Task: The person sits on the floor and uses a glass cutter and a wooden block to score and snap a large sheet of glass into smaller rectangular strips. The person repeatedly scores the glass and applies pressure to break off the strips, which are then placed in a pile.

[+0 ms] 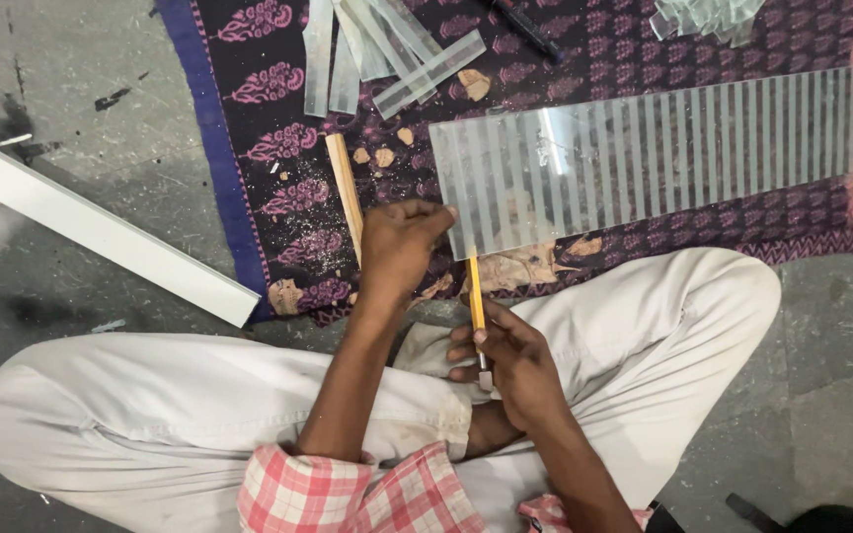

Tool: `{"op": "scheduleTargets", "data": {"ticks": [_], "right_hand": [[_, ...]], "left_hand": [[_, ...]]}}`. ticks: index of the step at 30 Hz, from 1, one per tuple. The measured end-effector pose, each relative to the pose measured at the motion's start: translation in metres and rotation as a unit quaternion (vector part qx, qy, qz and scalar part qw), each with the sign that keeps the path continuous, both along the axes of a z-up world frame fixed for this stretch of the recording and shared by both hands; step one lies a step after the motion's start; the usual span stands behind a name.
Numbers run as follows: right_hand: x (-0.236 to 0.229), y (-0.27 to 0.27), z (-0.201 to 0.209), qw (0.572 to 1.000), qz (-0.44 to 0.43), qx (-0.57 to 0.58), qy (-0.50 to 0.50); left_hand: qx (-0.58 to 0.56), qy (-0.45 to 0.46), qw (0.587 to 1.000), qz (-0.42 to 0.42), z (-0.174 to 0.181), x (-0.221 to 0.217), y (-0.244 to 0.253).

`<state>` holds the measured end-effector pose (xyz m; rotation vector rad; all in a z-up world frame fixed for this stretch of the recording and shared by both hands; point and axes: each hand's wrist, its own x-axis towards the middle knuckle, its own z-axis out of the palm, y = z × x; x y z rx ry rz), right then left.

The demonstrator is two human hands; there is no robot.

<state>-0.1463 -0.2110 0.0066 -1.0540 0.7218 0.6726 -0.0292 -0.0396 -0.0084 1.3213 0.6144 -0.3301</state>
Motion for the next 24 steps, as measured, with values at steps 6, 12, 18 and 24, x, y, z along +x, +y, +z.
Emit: {"op": "scheduleTargets", "data": {"ticks": [6,12,18,24], "right_hand": [[-0.003,-0.004,-0.004,0.999,-0.026,0.029,-0.028],[-0.002,-0.007,-0.007,0.997,-0.027,0.056,-0.046],[0.000,-0.009,-0.010,0.995,-0.027,0.075,-0.062],[0.000,-0.009,-0.012,0.993,-0.024,0.093,-0.061]], "left_hand": [[-0.019,-0.018,1.000,-0.001,0.010,0.002,-0.001],[-0.011,-0.007,1.000,-0.011,0.016,0.002,-0.001],[-0.019,-0.012,1.000,-0.010,0.012,0.003,-0.001],[-0.045,-0.031,0.999,-0.004,0.009,0.003,-0.001]]}}
